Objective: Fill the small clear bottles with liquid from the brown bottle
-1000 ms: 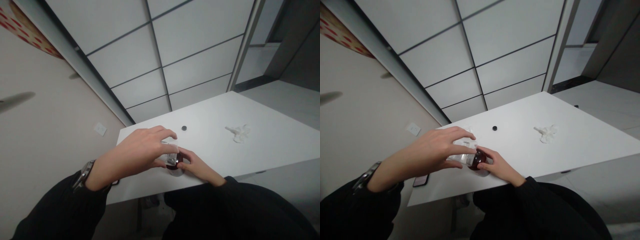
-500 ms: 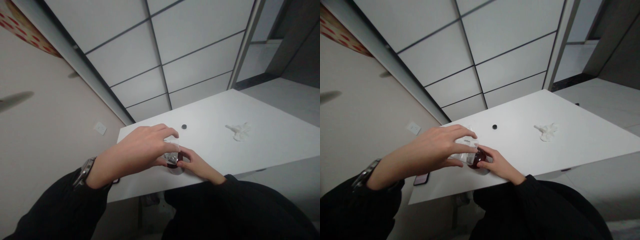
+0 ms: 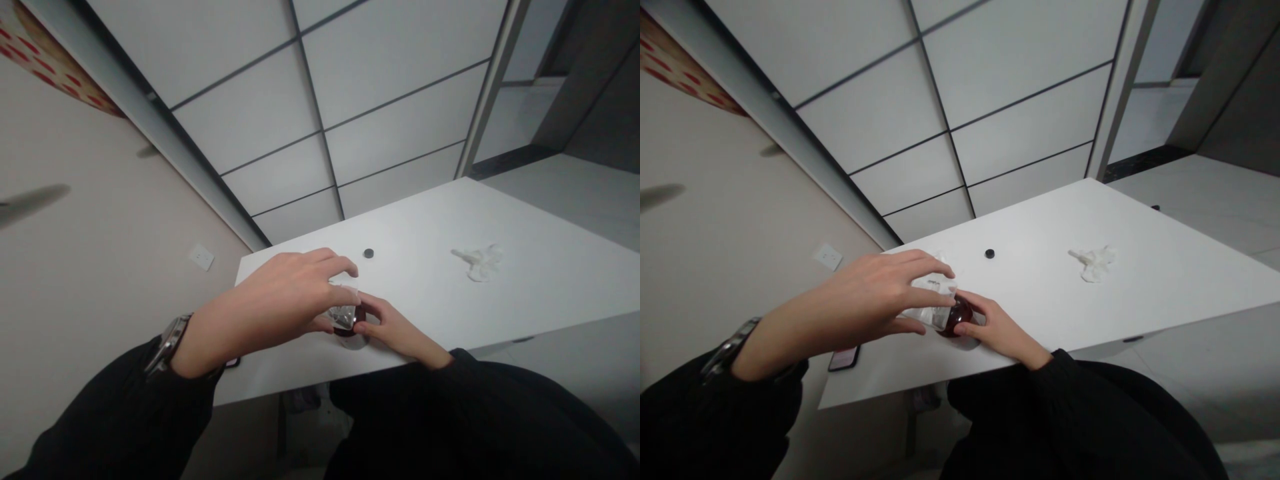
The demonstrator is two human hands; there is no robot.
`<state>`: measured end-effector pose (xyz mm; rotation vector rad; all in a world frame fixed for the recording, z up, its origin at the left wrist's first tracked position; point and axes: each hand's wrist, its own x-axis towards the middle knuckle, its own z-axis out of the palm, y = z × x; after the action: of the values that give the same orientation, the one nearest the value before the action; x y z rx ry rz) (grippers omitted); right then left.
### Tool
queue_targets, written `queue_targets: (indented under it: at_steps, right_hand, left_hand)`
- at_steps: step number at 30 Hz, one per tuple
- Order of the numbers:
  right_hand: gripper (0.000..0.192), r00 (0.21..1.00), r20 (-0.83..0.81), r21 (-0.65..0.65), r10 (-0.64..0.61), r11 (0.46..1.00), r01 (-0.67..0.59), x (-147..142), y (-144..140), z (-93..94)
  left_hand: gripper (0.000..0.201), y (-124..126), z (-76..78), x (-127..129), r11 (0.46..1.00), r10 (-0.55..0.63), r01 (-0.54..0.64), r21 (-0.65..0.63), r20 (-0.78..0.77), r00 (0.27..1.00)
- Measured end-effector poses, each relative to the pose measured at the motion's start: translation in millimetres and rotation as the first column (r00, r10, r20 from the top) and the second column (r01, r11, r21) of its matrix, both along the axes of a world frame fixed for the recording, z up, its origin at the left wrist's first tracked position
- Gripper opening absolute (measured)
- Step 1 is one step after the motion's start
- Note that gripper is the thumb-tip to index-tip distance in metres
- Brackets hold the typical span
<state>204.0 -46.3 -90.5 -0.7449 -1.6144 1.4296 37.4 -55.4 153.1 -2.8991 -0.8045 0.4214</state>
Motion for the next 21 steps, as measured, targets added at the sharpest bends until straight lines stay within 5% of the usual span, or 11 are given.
queue_targets:
  at_steps: [13, 21]
  right_hand:
    - [0.064, 1.000, 0.024, 0.028, -0.001, 1.000, 0.000, 0.8, 0.2, 2.0]
    - [0.078, 0.995, -0.092, -0.014, 0.023, 1.000, -0.024, -3.0, 1.2, -0.4]
  left_hand:
    - [0.046, -0.7, 2.3, 4.4, 1.000, -0.016, 0.016, 0.009, -0.033, 0.999]
    - [0.054, 6.6, -13.8, -27.2, 0.994, 0.108, -0.103, -0.045, 0.139, 0.984]
